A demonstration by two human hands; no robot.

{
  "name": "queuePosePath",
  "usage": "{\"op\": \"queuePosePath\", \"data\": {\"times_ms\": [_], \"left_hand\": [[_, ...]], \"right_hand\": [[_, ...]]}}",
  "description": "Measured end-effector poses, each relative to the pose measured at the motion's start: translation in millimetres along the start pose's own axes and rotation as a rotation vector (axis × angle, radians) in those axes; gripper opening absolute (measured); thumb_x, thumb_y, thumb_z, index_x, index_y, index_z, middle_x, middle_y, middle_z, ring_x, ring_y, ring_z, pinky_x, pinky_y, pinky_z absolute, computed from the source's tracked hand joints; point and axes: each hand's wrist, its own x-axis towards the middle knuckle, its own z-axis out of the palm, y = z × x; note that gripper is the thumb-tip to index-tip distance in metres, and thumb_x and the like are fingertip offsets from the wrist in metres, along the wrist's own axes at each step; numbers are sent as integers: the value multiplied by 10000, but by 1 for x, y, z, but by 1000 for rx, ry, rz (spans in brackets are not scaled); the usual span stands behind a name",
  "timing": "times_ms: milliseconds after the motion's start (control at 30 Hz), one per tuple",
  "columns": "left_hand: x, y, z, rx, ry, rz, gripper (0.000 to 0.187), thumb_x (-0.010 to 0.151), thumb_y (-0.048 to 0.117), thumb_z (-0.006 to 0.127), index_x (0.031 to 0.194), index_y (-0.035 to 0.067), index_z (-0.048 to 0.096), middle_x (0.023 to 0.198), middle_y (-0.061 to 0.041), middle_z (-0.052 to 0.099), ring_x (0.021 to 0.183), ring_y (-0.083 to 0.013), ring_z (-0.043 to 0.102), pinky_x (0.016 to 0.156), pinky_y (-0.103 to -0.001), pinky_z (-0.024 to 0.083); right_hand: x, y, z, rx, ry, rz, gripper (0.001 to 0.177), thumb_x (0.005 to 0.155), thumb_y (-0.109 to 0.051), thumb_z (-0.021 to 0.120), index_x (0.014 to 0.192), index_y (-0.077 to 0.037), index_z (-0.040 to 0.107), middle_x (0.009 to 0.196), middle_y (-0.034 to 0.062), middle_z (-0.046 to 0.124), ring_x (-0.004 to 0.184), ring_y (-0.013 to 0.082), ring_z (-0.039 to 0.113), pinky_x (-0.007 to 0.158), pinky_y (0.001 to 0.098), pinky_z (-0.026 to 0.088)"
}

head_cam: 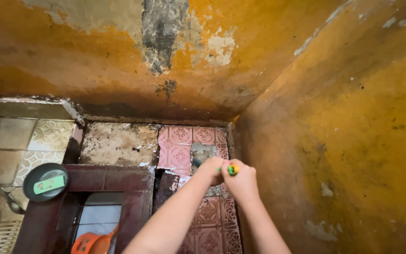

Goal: Scrubbing bathroom floor tiles and rinsing them with water using a brush, sponge, and scoop.

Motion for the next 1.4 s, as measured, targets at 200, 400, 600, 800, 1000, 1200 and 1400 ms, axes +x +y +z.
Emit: {"op": "queuePosePath", "data": {"times_ms": [200, 400, 600, 800, 1000, 1200, 1400], "left_hand": [[-9, 9, -27, 186, 15, -2, 485, 816, 416, 519, 1007, 37, 753, 1089, -181, 757, 1092, -361, 725, 935, -515, 595], [-28, 4, -49, 194, 131, 49, 419, 834, 265, 469, 1015, 36, 769, 1039, -221, 765, 1070, -406, 727, 938, -537, 582], [-38, -30, -77, 105, 302, -11, 347, 828, 194, 522, 1027, 62, 775, 1068, -219, 760, 1115, -400, 704, 977, -546, 578], [-10, -134, -23, -256, 263, -327, 480, 886, 339, 532, 1224, 68, 739, 1267, -187, 726, 1265, -346, 647, 1117, -477, 482], [-19, -109, -35, 65, 322, -163, 287, 799, 265, 633, 1002, 119, 776, 1015, -151, 777, 1089, -336, 727, 949, -498, 592], [-35, -85, -68, 43, 368, -39, 315, 793, 231, 626, 1024, 78, 773, 1032, -187, 767, 1079, -396, 711, 947, -532, 580], [-44, -80, -99, 126, 544, 16, 284, 818, 168, 595, 1039, 115, 764, 1011, -168, 775, 1072, -380, 718, 941, -532, 582]], "right_hand": [[11, -25, -37, 102, -82, -51, 186, 824, -364, 699, 821, -236, 833, 642, 148, 712, 681, 271, 737, 636, 389, 549], [15, -43, -32, 132, -98, -155, 194, 841, -328, 706, 870, -183, 830, 696, 160, 743, 714, 296, 757, 644, 406, 564], [21, -76, 6, 203, -127, -313, 175, 842, -253, 719, 933, -140, 819, 779, 177, 762, 812, 329, 764, 697, 409, 586], [24, -41, 88, 62, -437, -558, 252, 826, -260, 715, 1056, -181, 779, 903, 150, 781, 909, 374, 751, 819, 474, 599], [28, -79, 22, 26, -473, -566, 184, 827, -281, 675, 925, -168, 780, 765, 153, 757, 797, 365, 751, 735, 450, 582], [45, -109, -5, 53, -396, -485, 169, 827, -321, 685, 857, -208, 807, 736, 136, 754, 763, 327, 754, 705, 401, 582], [38, -130, -2, 130, -281, -444, 155, 826, -318, 718, 888, -211, 811, 723, 118, 751, 742, 272, 756, 688, 354, 591]]}}
